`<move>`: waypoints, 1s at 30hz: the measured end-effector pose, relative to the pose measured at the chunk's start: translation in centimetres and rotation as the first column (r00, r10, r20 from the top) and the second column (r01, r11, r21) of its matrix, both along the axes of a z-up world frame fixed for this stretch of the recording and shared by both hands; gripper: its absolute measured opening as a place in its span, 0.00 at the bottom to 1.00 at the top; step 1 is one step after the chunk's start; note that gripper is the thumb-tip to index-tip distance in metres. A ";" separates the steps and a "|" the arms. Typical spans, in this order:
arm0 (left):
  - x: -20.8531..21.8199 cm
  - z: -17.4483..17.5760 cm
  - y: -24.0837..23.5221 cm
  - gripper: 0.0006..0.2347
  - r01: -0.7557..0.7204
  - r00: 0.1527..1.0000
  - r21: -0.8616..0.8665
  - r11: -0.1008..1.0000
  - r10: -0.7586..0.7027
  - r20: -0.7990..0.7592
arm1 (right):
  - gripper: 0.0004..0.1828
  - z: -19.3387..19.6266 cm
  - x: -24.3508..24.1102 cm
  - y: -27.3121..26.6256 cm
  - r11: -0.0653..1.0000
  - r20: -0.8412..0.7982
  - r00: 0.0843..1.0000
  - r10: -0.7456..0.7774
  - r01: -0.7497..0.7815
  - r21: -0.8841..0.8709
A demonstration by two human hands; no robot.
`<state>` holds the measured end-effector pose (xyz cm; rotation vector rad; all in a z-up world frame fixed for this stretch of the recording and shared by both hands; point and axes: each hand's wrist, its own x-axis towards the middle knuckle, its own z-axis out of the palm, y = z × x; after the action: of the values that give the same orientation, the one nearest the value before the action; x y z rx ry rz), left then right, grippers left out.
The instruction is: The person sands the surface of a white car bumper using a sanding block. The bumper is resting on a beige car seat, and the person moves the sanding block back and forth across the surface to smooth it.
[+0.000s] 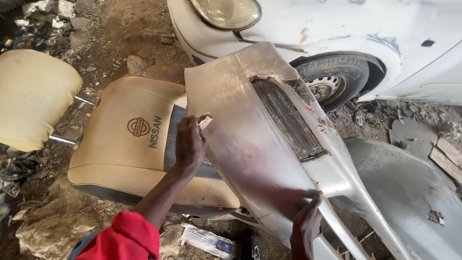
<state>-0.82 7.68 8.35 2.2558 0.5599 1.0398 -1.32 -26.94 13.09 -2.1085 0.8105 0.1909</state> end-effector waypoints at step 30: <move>-2.9 0.2 -1.9 0.25 0.565 0.812 0.258 0.783 -0.472 -0.343 | 0.65 -1.6 0.4 -1.3 0.998 0.058 0.996 0.062 -0.064 0.022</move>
<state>-3.73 5.80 8.55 2.6578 -0.1925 0.5857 -0.89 -28.20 11.51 -2.1092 0.7051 0.1715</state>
